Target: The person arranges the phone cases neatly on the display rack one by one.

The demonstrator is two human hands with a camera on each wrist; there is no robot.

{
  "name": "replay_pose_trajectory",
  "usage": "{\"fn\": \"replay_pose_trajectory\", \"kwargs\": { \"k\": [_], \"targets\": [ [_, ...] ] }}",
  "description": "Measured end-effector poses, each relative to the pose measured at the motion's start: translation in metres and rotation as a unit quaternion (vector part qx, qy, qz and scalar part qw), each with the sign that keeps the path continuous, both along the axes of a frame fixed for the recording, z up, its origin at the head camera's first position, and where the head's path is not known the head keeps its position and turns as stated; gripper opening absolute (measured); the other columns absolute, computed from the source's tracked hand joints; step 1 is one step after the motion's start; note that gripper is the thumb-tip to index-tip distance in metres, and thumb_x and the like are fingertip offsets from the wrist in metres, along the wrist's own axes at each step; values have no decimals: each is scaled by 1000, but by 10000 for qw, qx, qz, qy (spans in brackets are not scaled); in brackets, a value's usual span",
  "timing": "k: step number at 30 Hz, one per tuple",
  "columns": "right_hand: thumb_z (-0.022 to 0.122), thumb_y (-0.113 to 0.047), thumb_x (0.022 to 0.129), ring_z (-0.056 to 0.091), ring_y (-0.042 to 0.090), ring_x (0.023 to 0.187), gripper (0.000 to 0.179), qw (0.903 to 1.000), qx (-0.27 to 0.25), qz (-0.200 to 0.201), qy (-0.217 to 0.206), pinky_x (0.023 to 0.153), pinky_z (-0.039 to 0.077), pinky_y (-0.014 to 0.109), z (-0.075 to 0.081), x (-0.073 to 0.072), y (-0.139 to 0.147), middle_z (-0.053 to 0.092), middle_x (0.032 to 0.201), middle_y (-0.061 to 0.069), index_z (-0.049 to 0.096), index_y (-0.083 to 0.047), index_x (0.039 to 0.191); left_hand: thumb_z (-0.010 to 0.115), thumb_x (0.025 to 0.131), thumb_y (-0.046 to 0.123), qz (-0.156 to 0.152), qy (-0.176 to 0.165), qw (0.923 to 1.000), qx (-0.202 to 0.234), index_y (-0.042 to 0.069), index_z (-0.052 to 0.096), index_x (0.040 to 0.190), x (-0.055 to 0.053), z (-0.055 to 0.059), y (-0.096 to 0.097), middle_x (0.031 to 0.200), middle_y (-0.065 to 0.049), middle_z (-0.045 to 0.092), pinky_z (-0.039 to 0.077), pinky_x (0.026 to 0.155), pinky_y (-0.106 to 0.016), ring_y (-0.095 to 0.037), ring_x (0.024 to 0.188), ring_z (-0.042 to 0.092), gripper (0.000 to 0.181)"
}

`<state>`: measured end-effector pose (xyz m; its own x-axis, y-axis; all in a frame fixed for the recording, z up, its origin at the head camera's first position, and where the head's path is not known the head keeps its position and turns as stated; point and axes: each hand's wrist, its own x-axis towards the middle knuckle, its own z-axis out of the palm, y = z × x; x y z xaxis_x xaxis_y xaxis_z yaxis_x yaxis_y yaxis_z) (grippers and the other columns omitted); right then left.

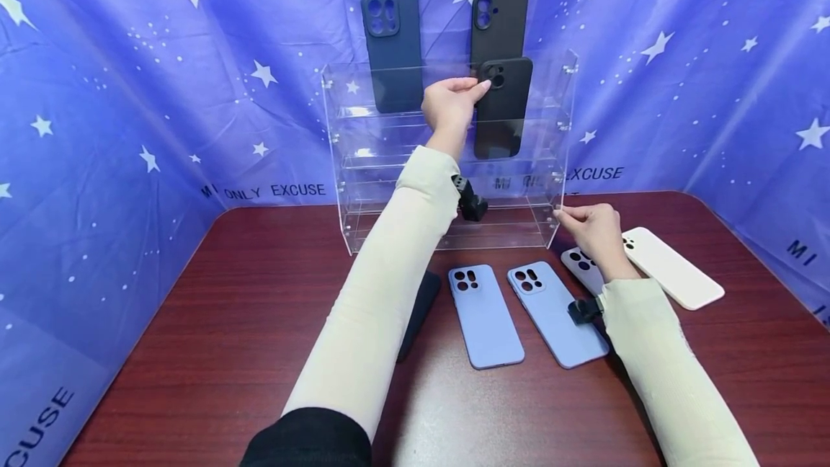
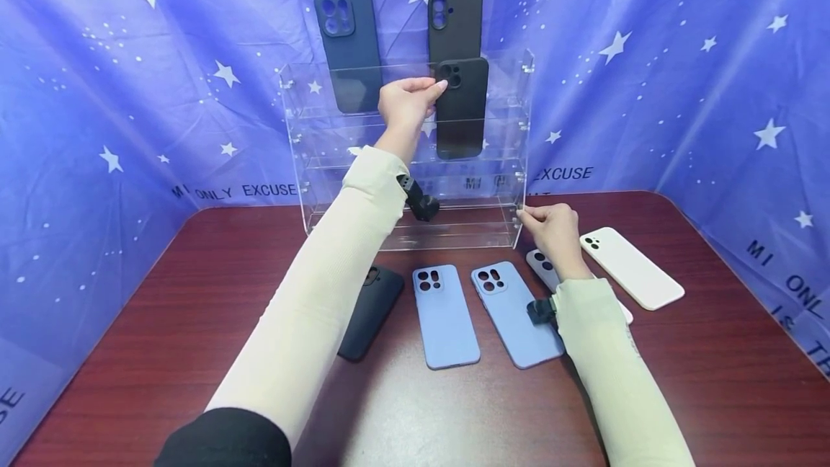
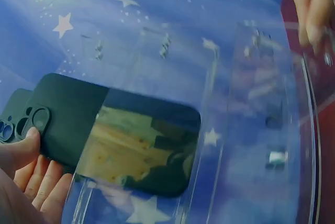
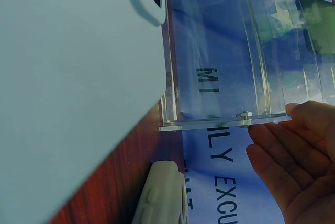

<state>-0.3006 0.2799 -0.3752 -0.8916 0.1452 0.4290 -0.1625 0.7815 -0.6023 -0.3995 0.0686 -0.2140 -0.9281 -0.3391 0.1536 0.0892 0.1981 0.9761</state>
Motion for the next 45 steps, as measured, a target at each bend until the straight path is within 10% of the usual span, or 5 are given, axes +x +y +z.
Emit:
{"fn": "replay_pose_trajectory", "kwargs": {
  "k": [4,14,24,33,45],
  "targets": [
    [66,-22,88,59,26,81,23,10000,8,-8,20,61,37,23,1,0,0,69,93,18,73,-2,99,81,73,37,31,51,9968,-799,21,78,83,1,1,-3,81,11,72,45,70,-17,-3,80,63,19],
    [66,-22,88,56,25,74,24,10000,-4,-3,-13,57,35,21,1,1,-1,69,94,18,73,-2,99,81,74,30,-141,368,9970,-666,16,78,88,7,0,-20,84,6,73,45,68,-16,-5,83,64,20],
    [66,-22,88,55,25,73,24,10000,59,-16,43,57,36,23,1,0,0,69,91,18,73,-2,98,80,76,18,-1298,1061,9858,126,4,74,95,37,-21,-68,91,-6,73,50,72,-20,-9,83,66,25],
    [65,-23,89,56,24,75,24,10000,58,12,-35,59,37,21,2,0,-2,70,91,18,73,-3,99,76,80,18,-2282,232,9732,141,3,69,108,84,-74,-112,105,-7,71,49,88,-27,-15,95,64,33],
    [65,-22,89,58,26,80,24,9999,71,0,-85,61,37,23,2,2,-2,69,95,18,72,-1,99,72,82,9,-2625,-550,9634,-5,1,62,120,129,-157,-150,121,-19,62,48,88,-27,-22,107,61,41]
  ]
}}
